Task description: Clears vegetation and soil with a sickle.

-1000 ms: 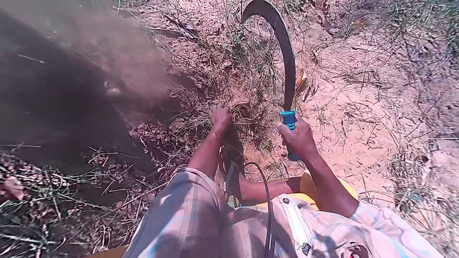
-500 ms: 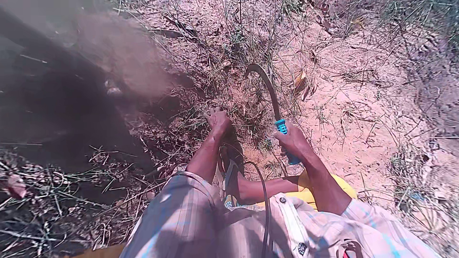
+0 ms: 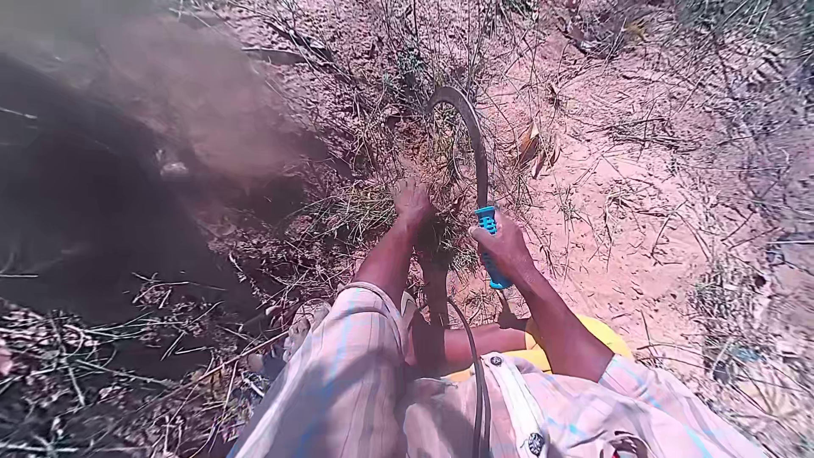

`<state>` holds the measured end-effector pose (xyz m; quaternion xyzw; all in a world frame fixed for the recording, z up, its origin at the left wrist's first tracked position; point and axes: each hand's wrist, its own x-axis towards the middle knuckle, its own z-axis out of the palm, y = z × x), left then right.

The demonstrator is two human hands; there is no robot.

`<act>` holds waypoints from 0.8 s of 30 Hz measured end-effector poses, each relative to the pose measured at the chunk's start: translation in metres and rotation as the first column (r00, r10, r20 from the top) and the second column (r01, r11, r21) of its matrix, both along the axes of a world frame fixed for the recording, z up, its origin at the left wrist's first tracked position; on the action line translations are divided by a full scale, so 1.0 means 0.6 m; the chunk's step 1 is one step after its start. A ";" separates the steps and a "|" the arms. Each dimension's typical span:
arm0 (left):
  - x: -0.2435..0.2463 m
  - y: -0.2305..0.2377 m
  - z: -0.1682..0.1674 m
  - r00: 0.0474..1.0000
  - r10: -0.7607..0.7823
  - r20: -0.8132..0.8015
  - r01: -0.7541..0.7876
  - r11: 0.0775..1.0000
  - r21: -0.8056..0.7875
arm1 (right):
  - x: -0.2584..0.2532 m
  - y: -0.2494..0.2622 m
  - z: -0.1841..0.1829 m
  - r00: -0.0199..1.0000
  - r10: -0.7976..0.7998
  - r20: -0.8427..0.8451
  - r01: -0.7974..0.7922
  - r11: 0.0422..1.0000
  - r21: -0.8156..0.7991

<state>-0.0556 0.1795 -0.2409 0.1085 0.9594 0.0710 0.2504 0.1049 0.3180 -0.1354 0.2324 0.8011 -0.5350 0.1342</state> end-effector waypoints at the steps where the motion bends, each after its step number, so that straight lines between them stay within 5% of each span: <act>1: 0.002 -0.010 -0.009 0.999 0.033 -0.020 -0.033 0.999 0.029 | 0.000 0.000 -0.002 1.000 0.013 0.024 -0.013 1.000 0.003; 9: 0.005 -0.076 -0.006 0.949 0.308 0.060 -0.313 0.913 0.262 | -0.009 -0.011 -0.016 0.983 0.114 0.147 -0.124 0.990 0.065; 16: 0.018 -0.099 -0.010 0.915 0.395 0.088 -0.395 0.823 0.408 | 0.032 -0.026 0.026 0.965 0.047 -0.257 -0.016 0.992 0.123; 18: 0.022 -0.104 -0.007 0.921 0.381 0.077 -0.380 0.840 0.388 | 0.038 -0.025 0.024 0.987 0.156 -0.048 -0.142 0.965 0.219; 21: 0.027 -0.108 -0.003 0.933 0.352 0.074 -0.356 0.875 0.329 | 0.034 -0.018 -0.005 0.832 0.345 0.434 -0.448 0.880 0.158; 24: 0.037 -0.111 0.002 0.929 0.364 0.072 -0.369 0.882 0.293 | 0.037 -0.016 0.016 0.876 0.330 0.353 -0.404 0.901 0.160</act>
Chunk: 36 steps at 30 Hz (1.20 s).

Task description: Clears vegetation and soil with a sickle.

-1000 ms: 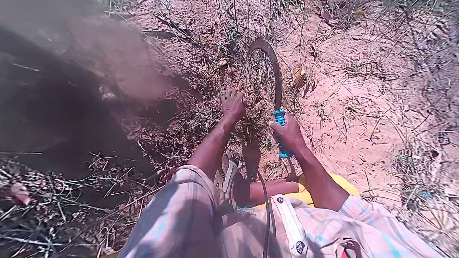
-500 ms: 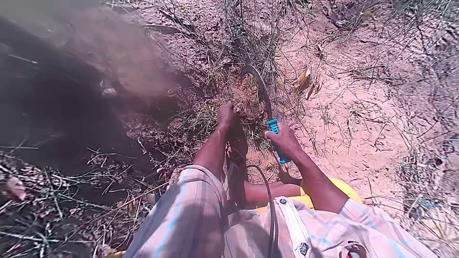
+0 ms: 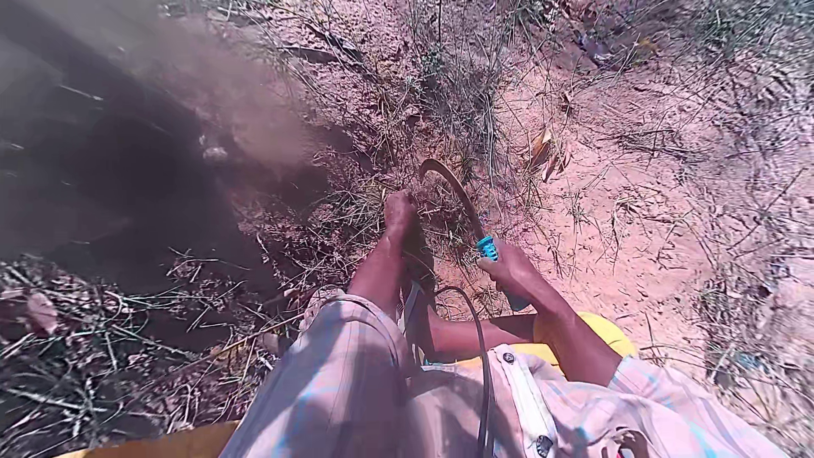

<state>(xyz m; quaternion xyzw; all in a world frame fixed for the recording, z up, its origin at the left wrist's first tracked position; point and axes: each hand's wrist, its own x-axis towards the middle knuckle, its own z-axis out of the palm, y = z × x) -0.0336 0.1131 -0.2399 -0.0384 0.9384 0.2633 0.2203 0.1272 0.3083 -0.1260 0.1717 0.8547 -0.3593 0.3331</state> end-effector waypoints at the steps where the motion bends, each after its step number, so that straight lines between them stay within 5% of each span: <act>1: 0.006 -0.004 -0.002 1.000 0.007 0.007 -0.007 1.000 0.005 | 0.004 0.000 0.015 0.994 -0.035 -0.099 0.033 0.999 -0.019; 5: 0.016 -0.027 -0.013 0.999 -0.008 -0.053 0.010 1.000 0.030 | 0.007 -0.005 0.045 0.925 -0.118 -0.362 0.099 0.993 -0.071; 9: 0.033 -0.030 -0.006 0.998 -0.006 -0.066 0.008 0.999 0.040 | 0.007 0.003 0.008 0.988 0.128 0.090 -0.139 0.982 0.125; 11: 0.038 -0.030 -0.003 0.999 -0.019 -0.032 0.020 1.000 0.014 | 0.012 0.008 0.009 0.968 0.176 0.181 -0.204 0.968 0.147; 14: 0.040 -0.032 -0.013 0.998 -0.061 -0.032 0.062 0.998 0.009 | 0.012 0.022 0.042 0.991 0.125 0.038 -0.128 0.987 0.092; 20: 0.023 -0.032 0.005 0.924 -0.220 -0.313 0.223 0.975 -0.026 | 0.005 0.031 0.047 0.960 -0.123 -0.251 0.109 0.992 -0.067; 28: -0.065 -0.002 -0.005 0.956 -0.293 0.007 0.285 0.927 -0.243 | 0.001 0.023 0.020 0.934 -0.296 -0.199 0.243 0.937 -0.251; 36: 0.042 -0.042 -0.034 0.816 -0.568 0.112 0.571 0.759 -0.312 | -0.008 0.015 0.009 0.958 -0.237 -0.160 0.197 0.953 -0.230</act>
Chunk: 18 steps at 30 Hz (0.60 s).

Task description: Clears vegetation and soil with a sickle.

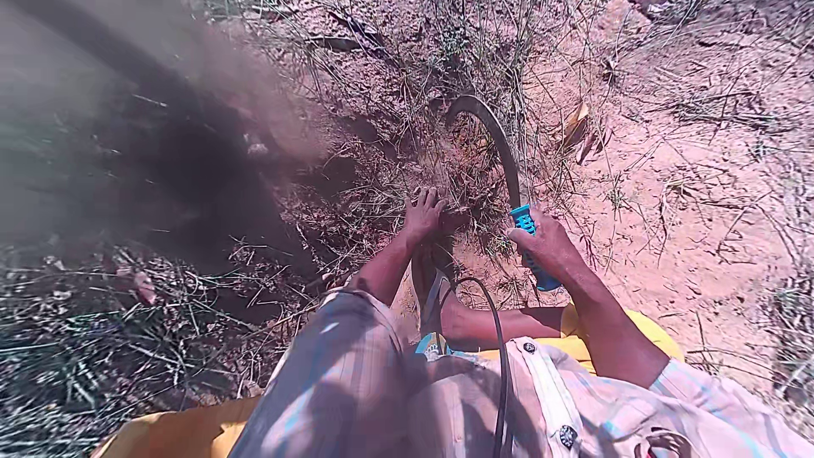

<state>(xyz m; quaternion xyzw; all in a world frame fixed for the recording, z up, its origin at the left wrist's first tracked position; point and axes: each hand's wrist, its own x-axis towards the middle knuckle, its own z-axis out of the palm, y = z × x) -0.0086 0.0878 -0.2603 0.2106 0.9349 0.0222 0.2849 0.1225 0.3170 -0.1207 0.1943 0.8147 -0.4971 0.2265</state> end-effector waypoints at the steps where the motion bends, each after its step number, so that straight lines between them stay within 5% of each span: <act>1: 0.001 -0.014 0.001 0.999 -0.032 -0.016 0.032 0.999 -0.011 | 0.001 -0.002 0.002 1.000 0.009 0.003 -0.009 1.000 0.005; 12: -0.065 -0.128 0.061 0.961 0.108 -0.254 -0.101 0.994 0.042 | 0.010 -0.005 0.005 0.999 0.033 -0.041 -0.032 0.999 0.022; 18: -0.068 -0.069 0.056 0.931 0.359 -0.059 -0.358 0.933 0.026 | 0.006 -0.013 0.002 0.999 0.028 -0.026 -0.028 0.999 0.019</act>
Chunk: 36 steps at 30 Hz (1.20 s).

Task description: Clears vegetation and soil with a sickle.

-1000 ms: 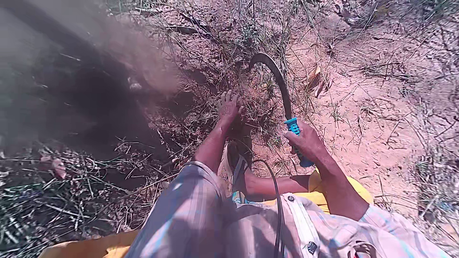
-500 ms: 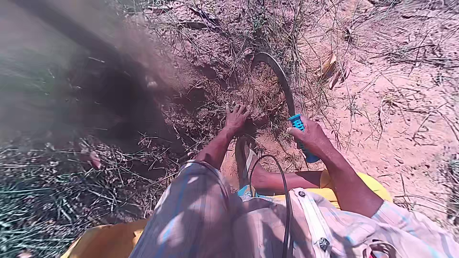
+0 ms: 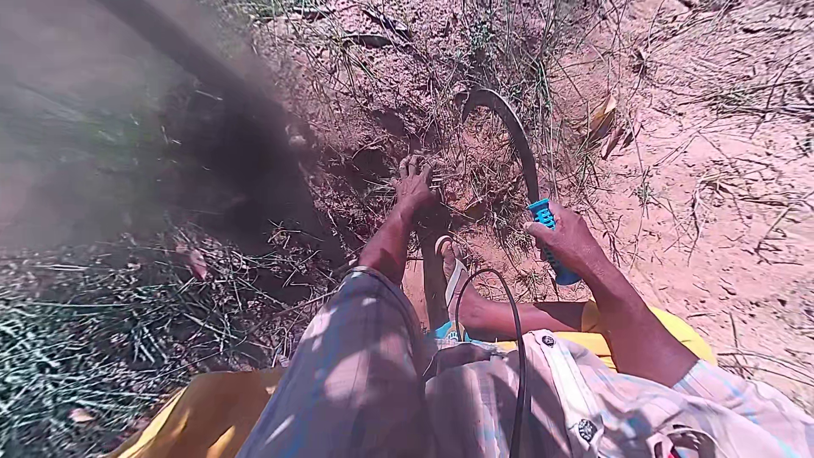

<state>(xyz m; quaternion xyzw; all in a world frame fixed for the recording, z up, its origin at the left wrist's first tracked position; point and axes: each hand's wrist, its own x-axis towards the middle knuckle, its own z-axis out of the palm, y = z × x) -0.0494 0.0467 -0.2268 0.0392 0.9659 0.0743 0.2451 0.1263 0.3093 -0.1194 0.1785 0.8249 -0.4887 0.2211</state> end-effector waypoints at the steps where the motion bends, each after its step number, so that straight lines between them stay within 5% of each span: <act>1: 0.008 0.018 -0.007 1.000 0.006 0.030 -0.006 1.000 0.010 | -0.001 -0.002 0.000 1.000 0.004 0.010 -0.004 1.000 0.008; 6: 0.065 0.051 -0.036 0.973 -0.210 0.097 0.210 0.978 0.011 | -0.004 -0.004 -0.008 0.999 0.013 0.032 -0.014 1.000 0.022; 19: 0.122 -0.151 -0.054 0.754 -0.651 0.091 0.655 0.756 -0.022 | -0.005 -0.003 -0.019 0.999 0.029 0.045 -0.031 0.998 0.053; 24: 0.148 -0.207 -0.059 0.706 -0.700 0.111 0.701 0.712 0.027 | -0.005 -0.007 -0.027 0.999 0.027 0.046 -0.030 0.998 0.049; 36: 0.157 -0.169 -0.044 0.717 -0.661 0.221 0.692 0.714 -0.108 | -0.003 -0.005 -0.033 0.997 0.070 0.026 -0.073 0.990 0.123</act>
